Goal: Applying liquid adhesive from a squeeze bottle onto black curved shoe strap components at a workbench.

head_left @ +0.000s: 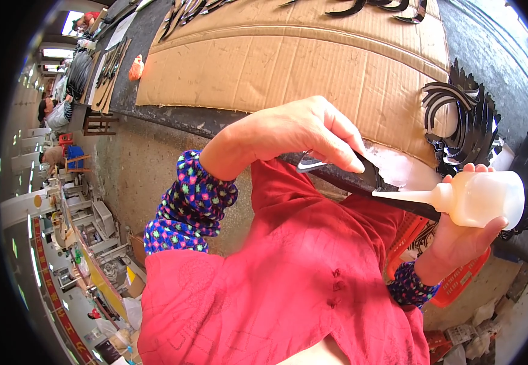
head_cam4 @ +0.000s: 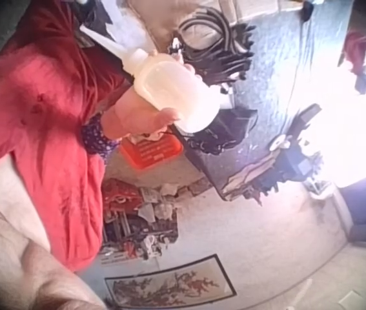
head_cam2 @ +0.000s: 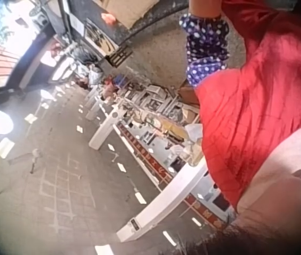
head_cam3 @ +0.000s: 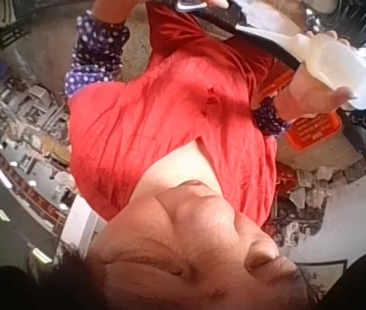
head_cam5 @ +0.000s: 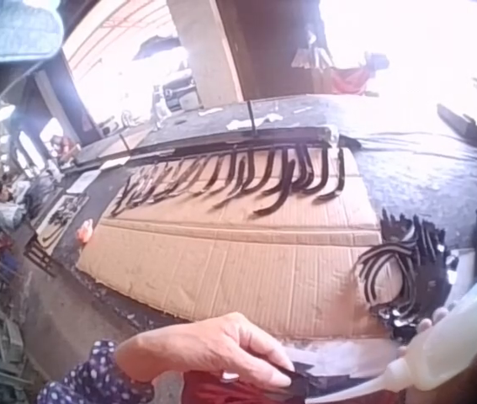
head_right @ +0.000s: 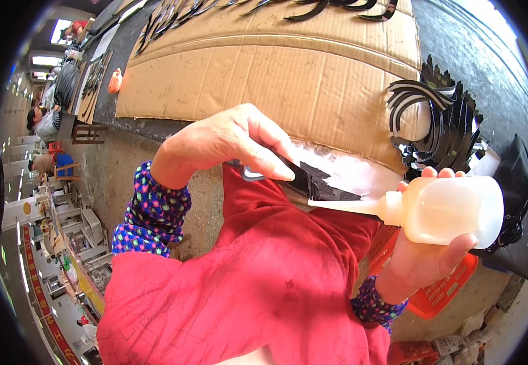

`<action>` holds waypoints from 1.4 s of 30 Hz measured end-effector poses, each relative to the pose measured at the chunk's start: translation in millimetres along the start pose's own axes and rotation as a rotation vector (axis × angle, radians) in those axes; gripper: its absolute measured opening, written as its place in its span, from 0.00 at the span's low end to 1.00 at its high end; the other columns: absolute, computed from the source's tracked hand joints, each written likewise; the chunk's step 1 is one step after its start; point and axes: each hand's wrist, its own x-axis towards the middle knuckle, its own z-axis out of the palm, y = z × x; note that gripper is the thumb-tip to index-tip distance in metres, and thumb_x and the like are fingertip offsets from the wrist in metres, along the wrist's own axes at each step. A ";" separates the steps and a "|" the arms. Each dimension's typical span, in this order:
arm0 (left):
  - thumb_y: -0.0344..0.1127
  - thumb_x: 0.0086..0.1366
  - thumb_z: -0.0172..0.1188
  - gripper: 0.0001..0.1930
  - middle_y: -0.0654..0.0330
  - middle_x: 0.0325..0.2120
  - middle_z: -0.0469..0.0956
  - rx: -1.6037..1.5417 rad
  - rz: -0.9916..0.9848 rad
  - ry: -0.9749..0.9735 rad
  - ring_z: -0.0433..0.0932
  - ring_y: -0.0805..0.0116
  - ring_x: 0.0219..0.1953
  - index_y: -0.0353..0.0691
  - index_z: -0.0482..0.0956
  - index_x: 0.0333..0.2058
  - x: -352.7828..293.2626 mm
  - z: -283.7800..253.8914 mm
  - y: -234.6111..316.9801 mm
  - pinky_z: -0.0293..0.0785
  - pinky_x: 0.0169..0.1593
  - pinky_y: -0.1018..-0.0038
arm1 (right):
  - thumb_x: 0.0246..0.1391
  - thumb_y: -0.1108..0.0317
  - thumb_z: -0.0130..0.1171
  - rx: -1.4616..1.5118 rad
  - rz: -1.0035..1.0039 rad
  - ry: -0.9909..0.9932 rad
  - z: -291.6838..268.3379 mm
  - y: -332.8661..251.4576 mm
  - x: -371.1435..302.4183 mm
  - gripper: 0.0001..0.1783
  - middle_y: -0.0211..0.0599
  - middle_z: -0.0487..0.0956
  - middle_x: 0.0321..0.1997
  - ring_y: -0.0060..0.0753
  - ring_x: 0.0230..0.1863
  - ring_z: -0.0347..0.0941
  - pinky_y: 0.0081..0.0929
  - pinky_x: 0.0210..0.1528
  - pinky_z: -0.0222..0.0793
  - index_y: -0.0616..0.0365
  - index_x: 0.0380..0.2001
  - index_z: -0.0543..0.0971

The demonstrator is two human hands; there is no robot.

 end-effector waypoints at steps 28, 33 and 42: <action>0.35 0.45 0.67 0.12 0.62 0.17 0.74 0.037 0.369 0.510 0.73 0.76 0.20 0.35 0.73 0.19 231.9 -94.5 107.9 0.69 0.21 0.81 | 0.41 0.47 0.58 0.158 -0.278 0.067 -71.1 -35.1 57.3 0.42 0.40 0.61 0.52 0.39 0.54 0.59 0.42 0.48 0.63 0.60 0.53 0.54; 0.42 0.38 0.71 0.18 0.62 0.12 0.71 0.535 0.478 0.799 0.68 0.76 0.15 0.36 0.73 0.15 358.3 -127.7 122.5 0.64 0.20 0.76 | 0.43 0.51 0.59 0.165 -0.305 0.113 -94.6 -44.8 62.4 0.40 0.40 0.60 0.52 0.40 0.54 0.58 0.43 0.49 0.63 0.60 0.54 0.53; 0.38 0.39 0.69 0.28 0.44 0.35 0.67 0.958 0.711 1.017 0.71 0.56 0.35 0.31 0.70 0.39 395.5 -108.9 106.0 0.69 0.43 0.69 | 0.43 0.57 0.61 0.348 -0.321 0.088 -120.0 -54.5 69.4 0.39 0.41 0.58 0.52 0.41 0.55 0.54 0.50 0.53 0.57 0.61 0.52 0.52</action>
